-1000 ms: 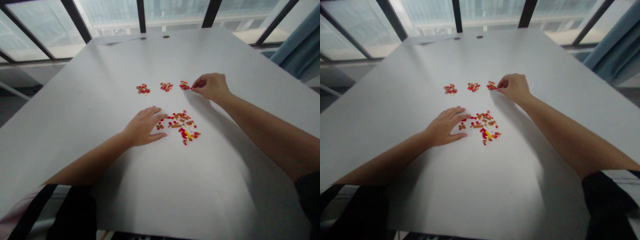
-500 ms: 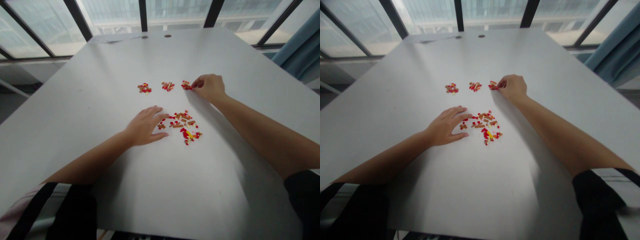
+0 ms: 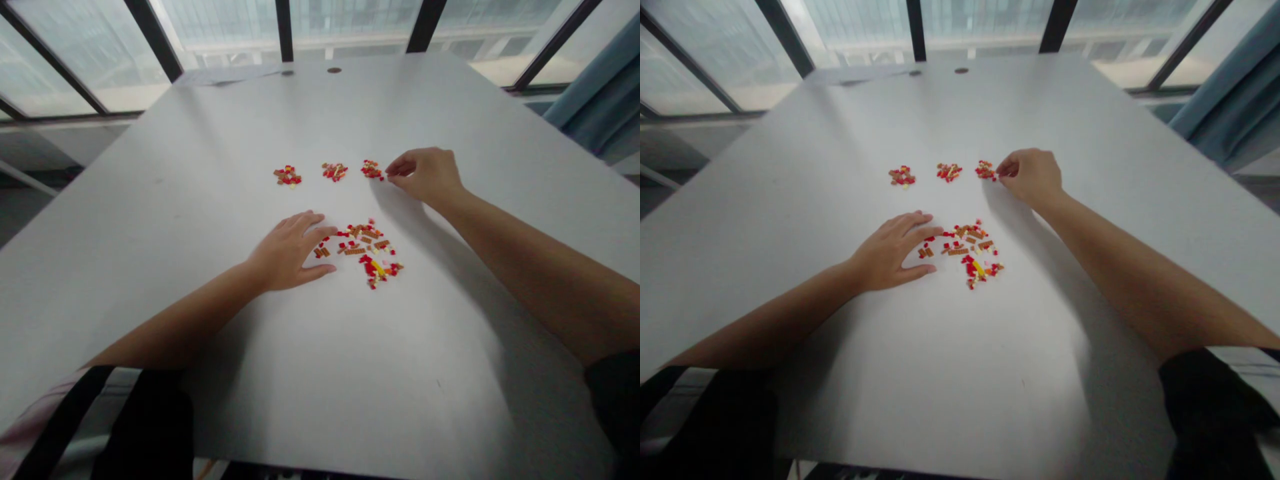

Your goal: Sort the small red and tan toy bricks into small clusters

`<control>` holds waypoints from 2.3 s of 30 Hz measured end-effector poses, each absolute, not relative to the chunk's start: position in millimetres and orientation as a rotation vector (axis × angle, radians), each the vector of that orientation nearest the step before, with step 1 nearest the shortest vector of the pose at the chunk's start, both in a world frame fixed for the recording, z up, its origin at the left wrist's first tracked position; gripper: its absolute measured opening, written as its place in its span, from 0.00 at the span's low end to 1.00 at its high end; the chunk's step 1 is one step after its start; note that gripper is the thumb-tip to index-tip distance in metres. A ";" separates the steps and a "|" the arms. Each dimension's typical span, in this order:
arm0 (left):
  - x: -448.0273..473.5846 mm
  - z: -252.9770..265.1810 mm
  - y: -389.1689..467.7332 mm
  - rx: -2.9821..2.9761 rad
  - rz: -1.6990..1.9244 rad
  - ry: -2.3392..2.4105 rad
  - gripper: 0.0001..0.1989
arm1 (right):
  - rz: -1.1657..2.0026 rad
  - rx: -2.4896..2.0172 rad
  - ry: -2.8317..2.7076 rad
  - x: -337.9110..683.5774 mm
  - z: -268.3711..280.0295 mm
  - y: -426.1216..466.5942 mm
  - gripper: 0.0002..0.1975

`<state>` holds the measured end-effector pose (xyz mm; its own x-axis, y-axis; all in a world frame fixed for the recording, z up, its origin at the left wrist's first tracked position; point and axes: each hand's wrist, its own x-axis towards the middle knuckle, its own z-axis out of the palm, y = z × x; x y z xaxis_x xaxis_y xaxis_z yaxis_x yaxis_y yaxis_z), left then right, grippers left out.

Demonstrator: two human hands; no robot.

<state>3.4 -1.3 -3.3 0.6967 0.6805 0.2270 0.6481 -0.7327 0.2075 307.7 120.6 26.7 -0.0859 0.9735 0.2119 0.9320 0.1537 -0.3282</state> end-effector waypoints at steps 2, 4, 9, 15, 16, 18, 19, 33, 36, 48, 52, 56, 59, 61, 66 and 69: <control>3.2 -3.9 -1.1 2.788 0.442 1.105 0.35 | 0.142 -1.818 -2.104 307.9 26.8 116.5 0.15; 3.0 -3.7 -1.1 2.785 0.435 1.112 0.35 | 0.140 -1.802 -2.157 305.7 24.9 113.2 0.16; 2.8 -1.3 -1.4 2.787 0.416 1.110 0.35 | 0.167 -1.718 -2.261 298.1 17.4 113.1 0.25; 2.7 -2.5 -1.4 2.779 0.428 1.117 0.35 | 0.172 -1.513 -2.346 302.2 34.4 94.0 0.13; 2.7 -2.9 -1.4 2.774 0.435 1.116 0.34 | 0.240 -1.423 -2.386 302.6 40.0 86.1 0.09; 2.6 -3.6 -1.4 2.762 0.448 1.116 0.34 | 0.435 -1.245 -2.510 301.2 50.7 68.2 0.04; 2.5 -3.8 -1.3 2.759 0.449 1.117 0.34 | 0.525 -1.166 -2.561 299.2 55.1 59.1 0.04; 2.6 -3.1 -0.2 2.800 0.436 1.112 0.34 | 0.645 -1.073 -2.634 284.3 45.3 24.2 0.04; 2.3 -3.5 -0.3 2.803 0.448 1.108 0.34 | 0.643 -1.083 -2.624 287.5 46.1 23.2 0.05; 2.6 -2.6 -1.3 2.773 0.446 1.125 0.34 | 0.682 -1.174 -2.633 287.1 48.3 20.5 0.05; 3.4 -2.1 -1.5 2.770 0.435 1.125 0.34 | 0.775 -1.179 -2.440 290.2 51.5 27.6 0.02; 3.9 -1.2 -2.1 2.764 0.416 1.141 0.34 | 1.024 -1.216 -2.275 297.0 50.1 45.1 0.04; 3.8 -0.9 -2.3 2.755 0.408 1.143 0.34 | 1.143 -1.276 -2.275 299.3 48.0 53.2 0.04; 3.7 -1.1 -2.2 2.750 0.412 1.141 0.34 | 1.157 -1.301 -2.297 299.3 46.6 55.0 0.05; 3.6 -1.9 -1.8 2.756 0.426 1.138 0.34 | 1.172 -1.239 -2.291 299.2 42.2 55.7 0.08; 3.5 -1.8 -1.8 2.768 0.422 1.131 0.34 | 1.167 -1.205 -2.284 300.2 40.3 55.3 0.09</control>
